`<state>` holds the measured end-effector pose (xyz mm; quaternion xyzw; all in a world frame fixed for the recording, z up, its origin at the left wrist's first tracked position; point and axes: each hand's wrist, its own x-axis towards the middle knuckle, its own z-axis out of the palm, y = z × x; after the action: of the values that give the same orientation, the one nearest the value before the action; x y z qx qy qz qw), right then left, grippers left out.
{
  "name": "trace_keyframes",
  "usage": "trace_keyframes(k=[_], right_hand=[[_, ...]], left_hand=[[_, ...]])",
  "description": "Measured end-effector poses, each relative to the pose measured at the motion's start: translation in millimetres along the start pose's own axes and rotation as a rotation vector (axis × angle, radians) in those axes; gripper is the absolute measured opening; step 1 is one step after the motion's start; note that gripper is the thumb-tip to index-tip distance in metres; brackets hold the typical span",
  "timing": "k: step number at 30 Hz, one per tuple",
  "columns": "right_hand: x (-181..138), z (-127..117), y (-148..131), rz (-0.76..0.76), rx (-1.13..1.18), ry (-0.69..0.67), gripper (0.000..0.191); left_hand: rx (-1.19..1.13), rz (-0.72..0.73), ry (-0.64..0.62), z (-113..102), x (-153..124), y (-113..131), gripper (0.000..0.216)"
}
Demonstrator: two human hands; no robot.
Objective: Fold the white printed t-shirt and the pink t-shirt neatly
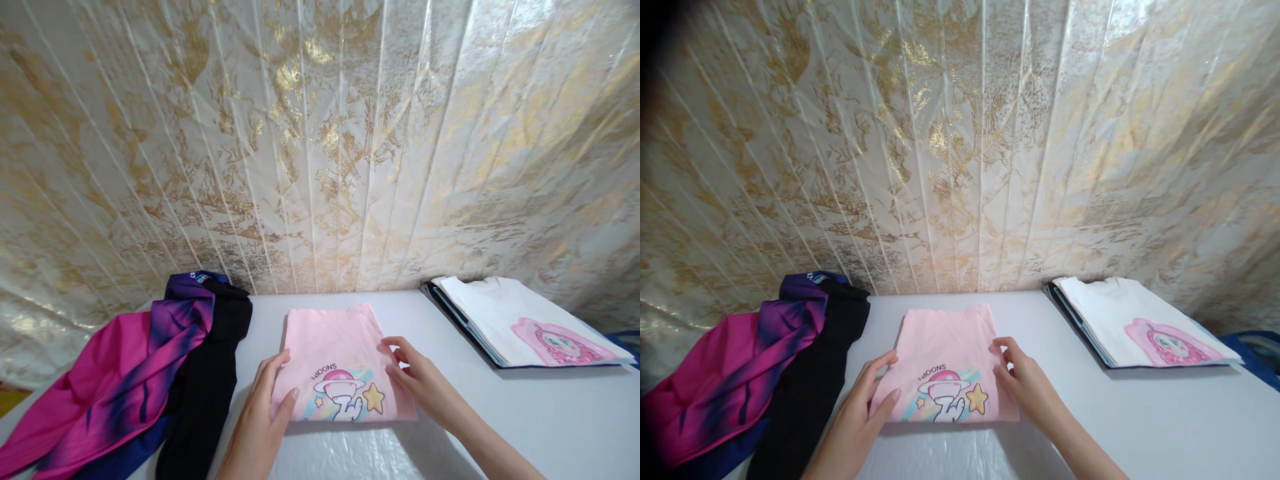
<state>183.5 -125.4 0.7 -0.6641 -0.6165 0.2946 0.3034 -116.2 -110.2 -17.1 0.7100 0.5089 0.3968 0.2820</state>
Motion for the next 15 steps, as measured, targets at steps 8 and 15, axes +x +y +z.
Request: trace_keyframes(k=[8, 15], right_hand=[[1, 6, -6, -0.004, -0.277, 0.063, 0.029], [-5, 7, -13, -0.036, -0.568, 0.072, 0.023]], left_hand=[[0.374, 0.043, -0.196, 1, -12, -1, 0.041], [0.672, 0.095, -0.244, -8, -13, 12, 0.049]])
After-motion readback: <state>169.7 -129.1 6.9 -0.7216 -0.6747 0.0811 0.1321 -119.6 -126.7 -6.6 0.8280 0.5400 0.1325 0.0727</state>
